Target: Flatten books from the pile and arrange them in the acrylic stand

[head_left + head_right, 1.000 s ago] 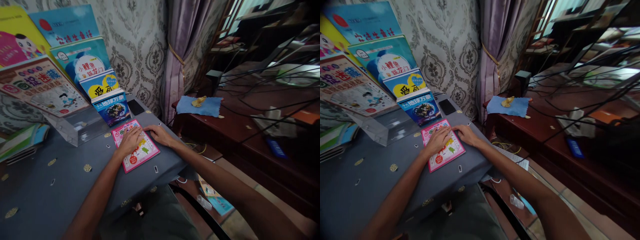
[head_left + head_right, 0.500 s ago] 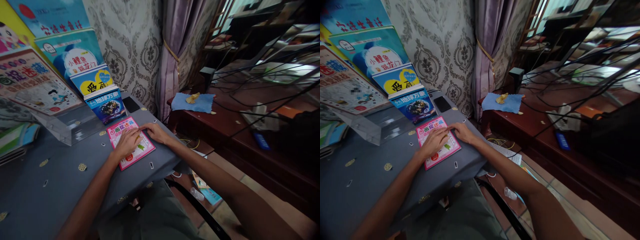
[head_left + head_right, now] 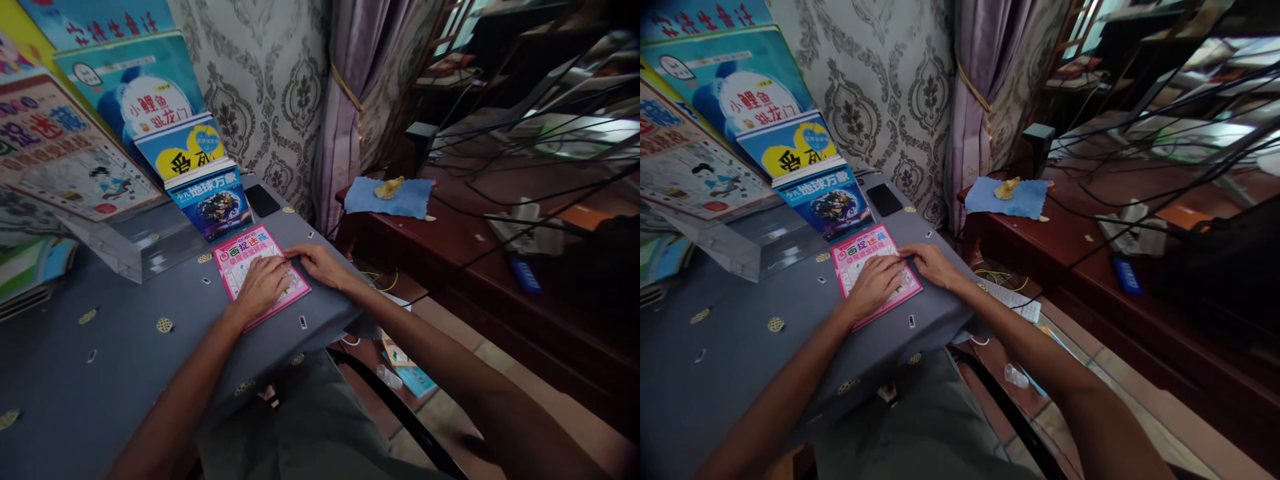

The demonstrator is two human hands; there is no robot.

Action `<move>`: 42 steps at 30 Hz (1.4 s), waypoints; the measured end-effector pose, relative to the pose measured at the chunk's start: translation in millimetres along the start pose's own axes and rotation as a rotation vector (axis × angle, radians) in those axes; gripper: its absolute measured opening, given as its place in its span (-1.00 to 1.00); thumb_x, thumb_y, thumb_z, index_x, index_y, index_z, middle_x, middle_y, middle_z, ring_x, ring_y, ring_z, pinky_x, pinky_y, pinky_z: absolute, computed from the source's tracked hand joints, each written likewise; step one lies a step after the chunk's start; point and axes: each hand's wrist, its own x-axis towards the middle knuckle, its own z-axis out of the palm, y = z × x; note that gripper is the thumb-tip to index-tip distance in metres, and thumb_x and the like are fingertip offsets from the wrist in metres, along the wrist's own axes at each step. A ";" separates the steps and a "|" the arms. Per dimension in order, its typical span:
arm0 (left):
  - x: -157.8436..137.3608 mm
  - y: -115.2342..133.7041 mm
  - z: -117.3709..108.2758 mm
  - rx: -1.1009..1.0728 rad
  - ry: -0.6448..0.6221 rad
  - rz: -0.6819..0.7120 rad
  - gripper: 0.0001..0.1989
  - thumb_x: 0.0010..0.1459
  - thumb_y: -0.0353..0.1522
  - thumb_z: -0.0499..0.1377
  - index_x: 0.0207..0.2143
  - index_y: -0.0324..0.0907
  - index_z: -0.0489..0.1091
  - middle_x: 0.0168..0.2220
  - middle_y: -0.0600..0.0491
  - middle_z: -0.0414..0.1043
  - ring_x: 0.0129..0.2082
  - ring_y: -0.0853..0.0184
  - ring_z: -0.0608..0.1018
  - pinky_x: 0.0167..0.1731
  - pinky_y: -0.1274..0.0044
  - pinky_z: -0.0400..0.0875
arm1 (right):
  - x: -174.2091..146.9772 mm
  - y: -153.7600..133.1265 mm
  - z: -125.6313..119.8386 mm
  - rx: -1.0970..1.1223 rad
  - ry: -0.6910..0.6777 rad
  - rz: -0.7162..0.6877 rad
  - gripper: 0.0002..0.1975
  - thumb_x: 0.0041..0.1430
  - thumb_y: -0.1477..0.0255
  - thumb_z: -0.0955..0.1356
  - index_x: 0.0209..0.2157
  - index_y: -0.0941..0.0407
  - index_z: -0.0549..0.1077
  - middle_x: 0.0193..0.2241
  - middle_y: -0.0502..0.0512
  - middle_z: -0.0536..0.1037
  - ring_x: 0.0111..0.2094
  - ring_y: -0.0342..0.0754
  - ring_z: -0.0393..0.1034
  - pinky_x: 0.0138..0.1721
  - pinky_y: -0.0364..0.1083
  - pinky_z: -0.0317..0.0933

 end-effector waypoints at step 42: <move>-29.7 33.6 -12.0 -0.120 -0.033 0.201 -0.68 0.39 -0.34 -0.01 0.08 -0.15 0.42 0.07 -0.11 0.44 0.15 0.15 0.40 0.20 0.17 0.28 | -75.4 -36.4 -10.0 -0.069 0.016 -0.062 -0.56 0.16 0.65 0.19 -0.11 0.03 0.57 -0.27 0.10 0.61 -0.20 0.00 0.50 -0.13 0.01 0.39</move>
